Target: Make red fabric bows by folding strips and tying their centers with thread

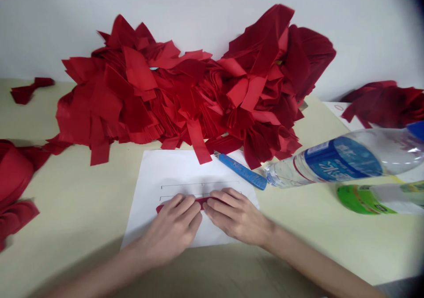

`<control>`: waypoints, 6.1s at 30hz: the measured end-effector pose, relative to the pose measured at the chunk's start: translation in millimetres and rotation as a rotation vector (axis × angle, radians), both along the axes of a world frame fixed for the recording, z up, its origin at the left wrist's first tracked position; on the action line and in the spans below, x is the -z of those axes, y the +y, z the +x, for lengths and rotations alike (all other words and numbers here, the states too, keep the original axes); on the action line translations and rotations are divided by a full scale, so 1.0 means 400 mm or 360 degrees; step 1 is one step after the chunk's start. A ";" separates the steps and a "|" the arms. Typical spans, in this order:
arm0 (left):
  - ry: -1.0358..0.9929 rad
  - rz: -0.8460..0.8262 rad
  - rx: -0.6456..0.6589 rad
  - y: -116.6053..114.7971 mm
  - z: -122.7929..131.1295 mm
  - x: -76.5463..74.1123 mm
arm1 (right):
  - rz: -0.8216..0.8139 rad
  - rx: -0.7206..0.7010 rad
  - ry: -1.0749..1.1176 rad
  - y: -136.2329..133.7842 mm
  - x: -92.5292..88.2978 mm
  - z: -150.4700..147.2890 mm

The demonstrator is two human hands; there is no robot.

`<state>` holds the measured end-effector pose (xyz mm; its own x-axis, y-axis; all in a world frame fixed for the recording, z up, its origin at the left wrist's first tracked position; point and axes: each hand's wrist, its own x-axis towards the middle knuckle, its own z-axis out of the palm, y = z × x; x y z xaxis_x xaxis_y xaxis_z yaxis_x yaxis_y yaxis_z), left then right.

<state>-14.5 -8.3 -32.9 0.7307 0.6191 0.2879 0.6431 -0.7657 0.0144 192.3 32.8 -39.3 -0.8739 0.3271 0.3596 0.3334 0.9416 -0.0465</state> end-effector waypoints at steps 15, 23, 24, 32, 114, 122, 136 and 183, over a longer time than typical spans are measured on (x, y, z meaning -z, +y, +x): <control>-0.0180 -0.0121 -0.0127 0.011 0.004 0.013 | -0.0065 0.0031 -0.0241 0.008 -0.031 -0.024; -0.0217 -0.0005 -0.0196 0.012 0.010 0.003 | 0.0388 0.0072 -0.0149 -0.018 0.004 -0.030; -0.0225 -0.0004 -0.0201 0.011 0.010 0.003 | 0.0390 0.0082 -0.0137 -0.018 0.006 -0.031; -0.0057 -0.0168 -0.0165 0.015 0.009 0.011 | 0.0108 0.0140 -0.0121 -0.004 -0.014 -0.024; -0.0051 -0.0314 -0.0216 0.028 0.015 -0.007 | 0.0285 0.0088 -0.0107 -0.015 0.011 -0.019; -0.0120 -0.0440 -0.0464 0.030 0.049 -0.039 | 0.0081 0.0170 -0.0065 -0.007 0.010 -0.023; -0.0330 -0.0697 -0.0509 0.055 0.055 -0.033 | -0.0584 0.0281 0.0158 0.012 -0.018 -0.007; 0.0029 -0.0387 -0.0597 -0.005 0.077 -0.064 | -0.0049 0.0272 0.0100 0.012 0.013 -0.024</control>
<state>16.4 -10.4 -7.5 0.4463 0.8903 0.0904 0.8775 -0.4552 0.1511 182.9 37.6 -44.7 -0.7807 0.4808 0.3991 0.4842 0.8692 -0.1001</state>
